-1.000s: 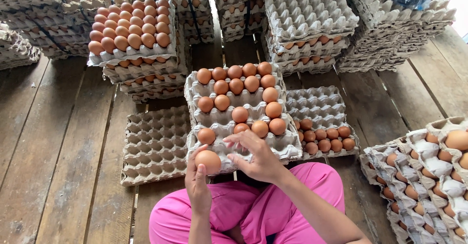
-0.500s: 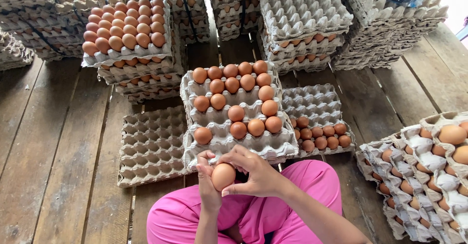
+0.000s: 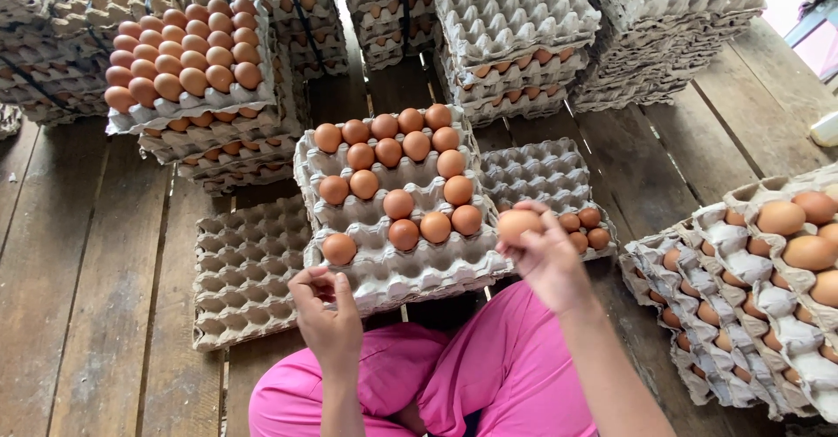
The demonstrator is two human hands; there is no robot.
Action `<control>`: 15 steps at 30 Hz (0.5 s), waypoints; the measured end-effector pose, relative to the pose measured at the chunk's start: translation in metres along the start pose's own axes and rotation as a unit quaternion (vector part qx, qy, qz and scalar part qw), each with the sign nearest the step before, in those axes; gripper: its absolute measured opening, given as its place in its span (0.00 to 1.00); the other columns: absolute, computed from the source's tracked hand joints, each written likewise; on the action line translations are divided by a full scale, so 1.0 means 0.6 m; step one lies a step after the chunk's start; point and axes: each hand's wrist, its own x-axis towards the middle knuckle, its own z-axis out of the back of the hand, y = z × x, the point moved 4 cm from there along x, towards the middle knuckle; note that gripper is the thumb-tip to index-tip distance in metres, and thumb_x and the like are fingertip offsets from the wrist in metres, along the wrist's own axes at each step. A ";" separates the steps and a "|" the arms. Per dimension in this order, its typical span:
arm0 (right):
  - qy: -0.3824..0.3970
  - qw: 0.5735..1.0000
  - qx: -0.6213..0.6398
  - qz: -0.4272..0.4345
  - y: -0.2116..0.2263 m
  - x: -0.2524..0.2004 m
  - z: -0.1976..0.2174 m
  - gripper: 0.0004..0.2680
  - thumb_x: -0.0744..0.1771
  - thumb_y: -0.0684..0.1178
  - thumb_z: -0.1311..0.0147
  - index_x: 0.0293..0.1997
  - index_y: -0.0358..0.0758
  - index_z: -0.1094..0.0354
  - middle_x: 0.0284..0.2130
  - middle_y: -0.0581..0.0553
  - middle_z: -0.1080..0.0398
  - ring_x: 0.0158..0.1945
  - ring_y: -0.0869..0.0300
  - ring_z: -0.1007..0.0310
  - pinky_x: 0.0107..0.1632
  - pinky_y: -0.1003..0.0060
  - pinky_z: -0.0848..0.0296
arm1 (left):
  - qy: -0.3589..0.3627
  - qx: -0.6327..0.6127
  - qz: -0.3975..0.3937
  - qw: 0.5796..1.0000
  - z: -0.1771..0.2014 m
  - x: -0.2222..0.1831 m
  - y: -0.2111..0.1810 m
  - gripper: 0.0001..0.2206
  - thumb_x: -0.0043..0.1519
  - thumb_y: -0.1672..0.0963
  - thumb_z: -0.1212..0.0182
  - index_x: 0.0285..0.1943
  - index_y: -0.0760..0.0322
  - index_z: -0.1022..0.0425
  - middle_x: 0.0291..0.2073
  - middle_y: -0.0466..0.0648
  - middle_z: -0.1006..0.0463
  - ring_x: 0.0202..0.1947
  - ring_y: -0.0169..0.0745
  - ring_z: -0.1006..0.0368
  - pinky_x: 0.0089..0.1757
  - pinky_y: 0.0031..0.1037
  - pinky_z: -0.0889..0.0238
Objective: Sorting chicken eggs by hand and placing them into cardboard egg trays.
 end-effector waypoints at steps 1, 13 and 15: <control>-0.002 1.000 0.000 0.002 0.011 0.006 0.022 0.16 0.59 0.34 0.57 0.51 0.36 0.48 0.42 0.32 0.42 0.35 0.54 0.36 0.38 0.68 0.30 | 0.002 -0.001 -0.001 1.000 -0.002 0.006 0.001 0.08 0.56 0.60 0.50 0.43 0.62 0.39 0.27 0.43 0.34 0.28 0.33 0.38 0.34 0.23 0.43; -0.037 0.770 -0.630 -0.093 -0.086 0.120 0.342 0.17 0.53 0.36 0.40 0.43 0.32 0.35 0.32 0.43 0.29 0.32 0.60 0.30 0.34 0.71 0.29 | -0.042 0.275 -0.102 0.955 -0.045 0.022 0.019 0.20 0.52 0.54 0.42 0.52 0.61 0.38 0.49 0.53 0.38 0.49 0.54 0.43 0.46 0.41 0.46; 0.071 0.641 -0.764 -0.008 -0.105 0.131 0.337 0.09 0.53 0.40 0.43 0.31 0.40 0.33 0.34 0.48 0.31 0.34 0.54 0.35 0.39 0.64 0.34 | -0.045 0.276 -0.117 0.953 -0.045 0.022 0.017 0.23 0.51 0.55 0.42 0.56 0.64 0.40 0.51 0.54 0.35 0.49 0.55 0.42 0.46 0.40 0.44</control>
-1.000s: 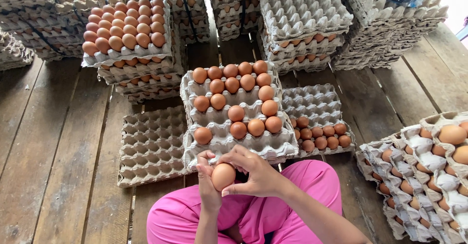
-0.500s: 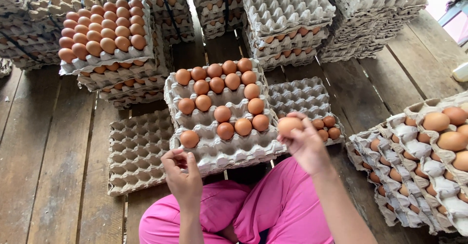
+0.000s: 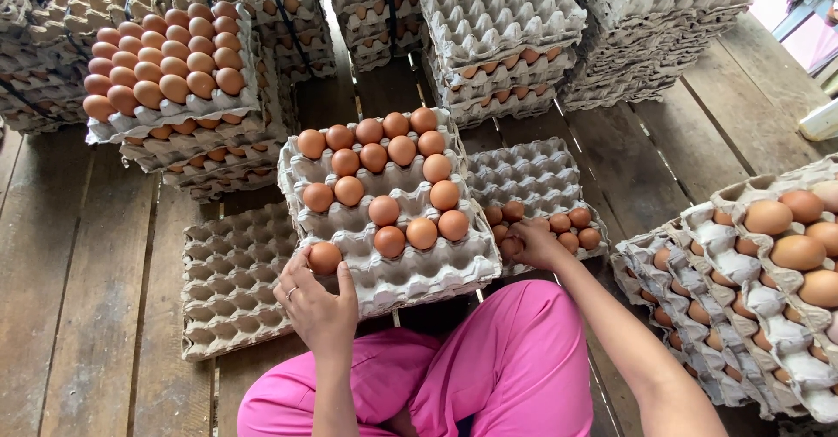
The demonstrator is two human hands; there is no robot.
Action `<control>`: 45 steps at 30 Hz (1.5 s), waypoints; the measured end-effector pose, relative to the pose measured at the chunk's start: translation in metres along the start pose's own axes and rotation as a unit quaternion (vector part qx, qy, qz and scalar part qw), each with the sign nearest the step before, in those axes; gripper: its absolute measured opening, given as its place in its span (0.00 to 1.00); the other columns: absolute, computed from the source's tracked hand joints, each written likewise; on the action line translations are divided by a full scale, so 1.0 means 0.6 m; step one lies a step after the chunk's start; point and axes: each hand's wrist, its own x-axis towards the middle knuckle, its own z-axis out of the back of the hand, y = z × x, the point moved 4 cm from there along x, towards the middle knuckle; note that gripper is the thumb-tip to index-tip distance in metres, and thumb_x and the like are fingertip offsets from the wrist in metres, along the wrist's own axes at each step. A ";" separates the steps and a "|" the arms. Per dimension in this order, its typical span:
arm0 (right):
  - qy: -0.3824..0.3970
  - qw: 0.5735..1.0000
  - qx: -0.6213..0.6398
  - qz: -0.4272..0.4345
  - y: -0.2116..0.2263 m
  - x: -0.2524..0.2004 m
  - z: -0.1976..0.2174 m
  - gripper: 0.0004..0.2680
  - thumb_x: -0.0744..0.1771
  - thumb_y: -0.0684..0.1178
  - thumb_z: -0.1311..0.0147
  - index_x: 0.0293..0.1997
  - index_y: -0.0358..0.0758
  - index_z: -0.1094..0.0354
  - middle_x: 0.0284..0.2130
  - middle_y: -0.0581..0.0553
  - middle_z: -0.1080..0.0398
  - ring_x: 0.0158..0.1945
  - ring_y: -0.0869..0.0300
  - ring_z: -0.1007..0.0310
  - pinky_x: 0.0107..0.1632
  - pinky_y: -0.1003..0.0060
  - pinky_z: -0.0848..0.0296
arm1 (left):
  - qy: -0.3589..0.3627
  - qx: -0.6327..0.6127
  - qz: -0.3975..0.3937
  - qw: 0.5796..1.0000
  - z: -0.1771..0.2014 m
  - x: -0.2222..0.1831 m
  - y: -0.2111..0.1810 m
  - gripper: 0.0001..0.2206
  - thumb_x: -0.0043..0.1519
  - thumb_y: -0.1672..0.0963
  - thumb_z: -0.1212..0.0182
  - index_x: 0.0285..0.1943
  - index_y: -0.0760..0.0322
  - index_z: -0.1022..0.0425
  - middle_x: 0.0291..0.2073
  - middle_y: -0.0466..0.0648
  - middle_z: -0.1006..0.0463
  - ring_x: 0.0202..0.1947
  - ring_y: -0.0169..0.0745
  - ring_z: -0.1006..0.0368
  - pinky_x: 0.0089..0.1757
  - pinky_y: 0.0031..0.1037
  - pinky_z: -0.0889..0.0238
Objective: Sorting chicken eggs by hand and placing them into cardboard egg trays.
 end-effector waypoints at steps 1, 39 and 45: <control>0.001 1.000 0.001 0.001 0.004 0.002 -0.002 0.09 0.53 0.40 0.43 0.31 0.40 0.33 0.34 0.48 0.31 0.34 0.54 0.35 0.39 0.64 0.34 | -0.001 0.001 0.000 1.000 0.000 0.001 -0.002 0.23 0.51 0.55 0.42 0.56 0.64 0.40 0.51 0.54 0.35 0.49 0.55 0.42 0.46 0.40 0.44; -0.381 0.914 0.006 0.138 0.260 0.060 0.160 0.04 0.60 0.45 0.47 0.34 0.52 0.30 0.23 0.57 0.35 0.27 0.65 0.34 0.33 0.72 0.32 | 0.019 -0.003 0.082 0.996 -0.018 -0.005 0.028 0.20 0.54 0.47 0.44 0.52 0.54 0.36 0.42 0.46 0.32 0.44 0.49 0.40 0.39 0.40 0.34; -0.310 0.903 -0.162 0.252 0.386 0.147 0.142 0.16 0.55 0.51 0.43 0.44 0.51 0.33 0.34 0.51 0.35 0.41 0.56 0.38 0.42 0.62 0.35 | -0.011 0.011 0.040 0.999 -0.031 -0.011 0.040 0.21 0.54 0.48 0.44 0.53 0.55 0.36 0.40 0.46 0.33 0.42 0.49 0.41 0.43 0.37 0.38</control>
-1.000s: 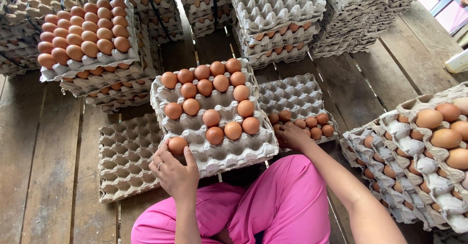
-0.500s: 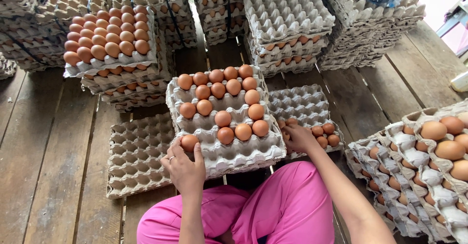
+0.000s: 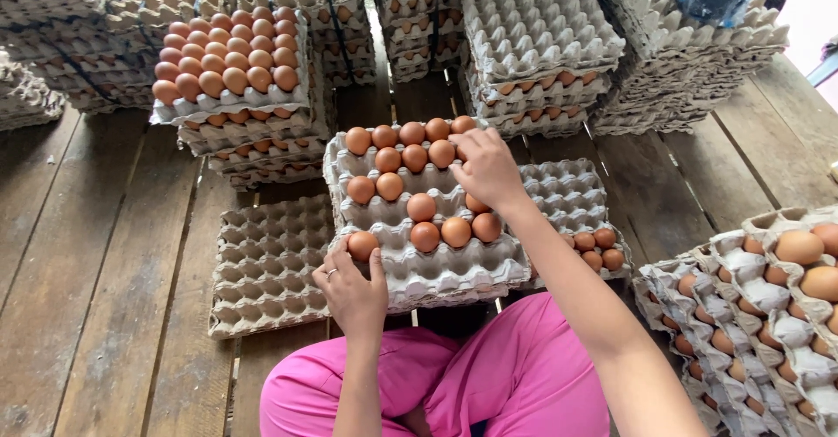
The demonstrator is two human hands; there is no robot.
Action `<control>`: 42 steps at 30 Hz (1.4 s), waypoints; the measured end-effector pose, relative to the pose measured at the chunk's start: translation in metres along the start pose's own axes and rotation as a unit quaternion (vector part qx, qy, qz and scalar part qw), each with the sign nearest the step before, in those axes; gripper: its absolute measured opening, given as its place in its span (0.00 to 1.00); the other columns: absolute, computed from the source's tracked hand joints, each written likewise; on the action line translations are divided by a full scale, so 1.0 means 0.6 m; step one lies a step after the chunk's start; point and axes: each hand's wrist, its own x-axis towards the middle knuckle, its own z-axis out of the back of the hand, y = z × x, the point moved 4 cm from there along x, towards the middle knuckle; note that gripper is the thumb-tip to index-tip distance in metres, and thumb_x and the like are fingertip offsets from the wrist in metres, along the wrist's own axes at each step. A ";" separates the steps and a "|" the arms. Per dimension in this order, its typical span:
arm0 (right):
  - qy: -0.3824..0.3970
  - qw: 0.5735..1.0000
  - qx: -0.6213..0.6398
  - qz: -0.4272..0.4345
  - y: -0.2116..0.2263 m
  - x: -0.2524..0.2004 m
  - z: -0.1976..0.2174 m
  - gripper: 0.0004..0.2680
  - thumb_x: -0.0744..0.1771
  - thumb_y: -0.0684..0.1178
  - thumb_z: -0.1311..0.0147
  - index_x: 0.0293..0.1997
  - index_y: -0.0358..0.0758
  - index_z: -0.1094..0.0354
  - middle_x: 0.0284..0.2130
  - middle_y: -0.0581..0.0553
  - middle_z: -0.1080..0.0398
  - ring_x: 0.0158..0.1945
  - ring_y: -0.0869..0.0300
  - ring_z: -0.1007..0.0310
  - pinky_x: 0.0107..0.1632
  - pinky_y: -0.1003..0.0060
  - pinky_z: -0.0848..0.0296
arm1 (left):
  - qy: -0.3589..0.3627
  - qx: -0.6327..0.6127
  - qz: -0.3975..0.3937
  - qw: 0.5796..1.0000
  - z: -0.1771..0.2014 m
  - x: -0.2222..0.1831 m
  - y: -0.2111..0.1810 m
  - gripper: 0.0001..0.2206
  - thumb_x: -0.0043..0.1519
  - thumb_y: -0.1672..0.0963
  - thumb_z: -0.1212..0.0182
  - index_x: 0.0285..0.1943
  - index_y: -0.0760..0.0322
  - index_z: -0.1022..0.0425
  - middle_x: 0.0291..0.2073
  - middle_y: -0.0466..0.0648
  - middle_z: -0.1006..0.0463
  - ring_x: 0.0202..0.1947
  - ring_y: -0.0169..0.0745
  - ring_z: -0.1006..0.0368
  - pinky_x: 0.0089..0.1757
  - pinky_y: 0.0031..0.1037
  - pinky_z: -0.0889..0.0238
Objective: Sorting chicken eggs by hand and placing them into cardboard egg trays.
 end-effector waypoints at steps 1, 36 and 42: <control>0.000 1.000 0.002 0.002 0.004 0.007 -0.015 0.16 0.55 0.51 0.43 0.44 0.51 0.33 0.34 0.51 0.35 0.41 0.56 0.38 0.42 0.62 0.35 | -0.002 0.002 0.002 1.000 -0.001 0.000 0.001 0.21 0.54 0.48 0.44 0.53 0.55 0.36 0.40 0.46 0.33 0.42 0.49 0.41 0.43 0.37 0.38; 0.057 0.381 0.855 -0.347 0.131 -0.036 0.065 0.15 0.63 0.55 0.58 0.46 0.35 0.41 0.42 0.35 0.36 0.34 0.49 0.32 0.35 0.61 0.29 | -0.031 -0.025 -0.002 0.999 -0.003 -0.003 0.007 0.21 0.51 0.49 0.41 0.52 0.56 0.34 0.40 0.46 0.33 0.43 0.48 0.39 0.45 0.34 0.39; 0.072 0.493 0.840 -0.215 0.130 -0.051 0.078 0.16 0.59 0.31 0.52 0.50 0.31 0.49 0.50 0.33 0.44 0.30 0.51 0.31 0.30 0.66 0.24 | -0.034 -0.022 -0.002 0.999 -0.002 -0.001 0.005 0.21 0.52 0.48 0.42 0.52 0.55 0.34 0.39 0.46 0.33 0.42 0.49 0.39 0.44 0.35 0.39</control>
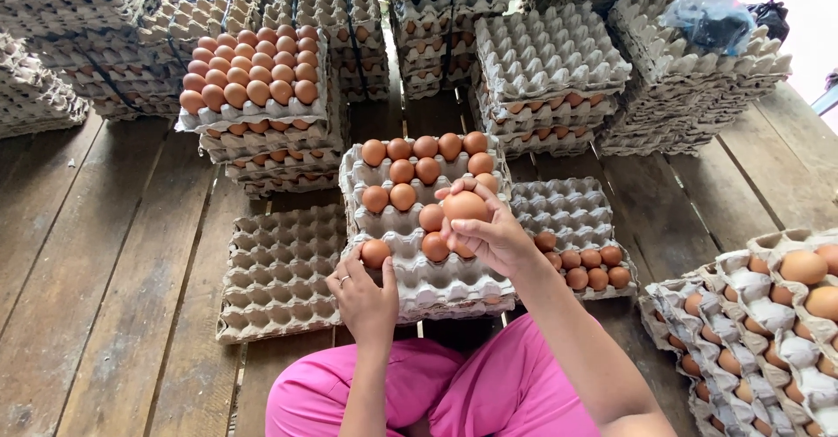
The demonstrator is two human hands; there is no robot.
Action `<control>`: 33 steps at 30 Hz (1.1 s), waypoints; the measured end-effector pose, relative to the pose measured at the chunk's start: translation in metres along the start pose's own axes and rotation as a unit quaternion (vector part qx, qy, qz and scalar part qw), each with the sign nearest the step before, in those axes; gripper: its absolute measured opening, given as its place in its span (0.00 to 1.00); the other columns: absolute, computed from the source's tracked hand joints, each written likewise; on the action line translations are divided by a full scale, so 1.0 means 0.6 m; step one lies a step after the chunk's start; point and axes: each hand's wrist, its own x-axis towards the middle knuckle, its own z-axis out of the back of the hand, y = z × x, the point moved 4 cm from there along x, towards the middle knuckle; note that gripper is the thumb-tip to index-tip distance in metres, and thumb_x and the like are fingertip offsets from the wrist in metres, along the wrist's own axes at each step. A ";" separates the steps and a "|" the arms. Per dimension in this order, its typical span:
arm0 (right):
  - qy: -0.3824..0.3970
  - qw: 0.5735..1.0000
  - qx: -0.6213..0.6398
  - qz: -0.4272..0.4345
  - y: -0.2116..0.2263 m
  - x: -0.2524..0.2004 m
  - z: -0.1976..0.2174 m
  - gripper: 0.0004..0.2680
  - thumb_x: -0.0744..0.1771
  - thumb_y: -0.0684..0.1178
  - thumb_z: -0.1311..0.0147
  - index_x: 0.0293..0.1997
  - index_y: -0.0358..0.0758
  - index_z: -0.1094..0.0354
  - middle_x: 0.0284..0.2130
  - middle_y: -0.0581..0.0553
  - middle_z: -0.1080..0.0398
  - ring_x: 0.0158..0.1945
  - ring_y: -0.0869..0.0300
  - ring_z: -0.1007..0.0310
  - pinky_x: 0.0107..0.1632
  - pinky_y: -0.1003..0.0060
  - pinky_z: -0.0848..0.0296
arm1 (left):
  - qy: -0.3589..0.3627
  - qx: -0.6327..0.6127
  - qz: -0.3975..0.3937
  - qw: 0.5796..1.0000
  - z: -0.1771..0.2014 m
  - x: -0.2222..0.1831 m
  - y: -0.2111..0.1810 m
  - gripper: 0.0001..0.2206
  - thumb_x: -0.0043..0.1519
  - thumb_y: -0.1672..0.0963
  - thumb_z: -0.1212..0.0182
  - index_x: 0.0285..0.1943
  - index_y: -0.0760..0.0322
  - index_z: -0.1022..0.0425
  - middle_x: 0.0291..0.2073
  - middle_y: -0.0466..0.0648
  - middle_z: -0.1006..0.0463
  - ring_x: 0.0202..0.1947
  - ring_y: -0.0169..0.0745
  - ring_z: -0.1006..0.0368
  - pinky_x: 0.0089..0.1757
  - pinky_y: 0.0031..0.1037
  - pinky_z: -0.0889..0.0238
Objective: Sorting chicken eggs by hand and placing them into cardboard egg trays.
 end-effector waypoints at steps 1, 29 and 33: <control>-0.002 1.000 0.001 0.000 0.004 -0.003 -0.001 0.16 0.59 0.31 0.52 0.50 0.31 0.49 0.50 0.33 0.44 0.30 0.51 0.31 0.30 0.66 0.24 | 0.002 0.000 0.000 1.000 0.001 -0.001 0.000 0.21 0.52 0.48 0.42 0.52 0.55 0.34 0.39 0.46 0.33 0.42 0.49 0.39 0.44 0.35 0.39; -0.206 0.975 0.036 0.068 0.154 -0.120 0.204 0.03 0.65 0.46 0.54 0.32 0.41 0.39 0.34 0.44 0.40 0.32 0.55 0.38 0.26 0.77 0.38 | -0.004 -0.004 -0.014 1.000 0.002 -0.004 -0.002 0.20 0.51 0.50 0.40 0.50 0.59 0.34 0.42 0.46 0.34 0.43 0.48 0.41 0.45 0.34 0.40; -0.374 0.926 0.043 0.029 0.140 -0.125 0.247 0.07 0.64 0.50 0.53 0.32 0.38 0.36 0.29 0.42 0.33 0.28 0.56 0.37 0.23 0.77 0.40 | -0.007 -0.001 -0.015 1.000 0.008 -0.003 -0.007 0.20 0.52 0.51 0.40 0.50 0.60 0.34 0.41 0.47 0.34 0.43 0.48 0.41 0.44 0.34 0.40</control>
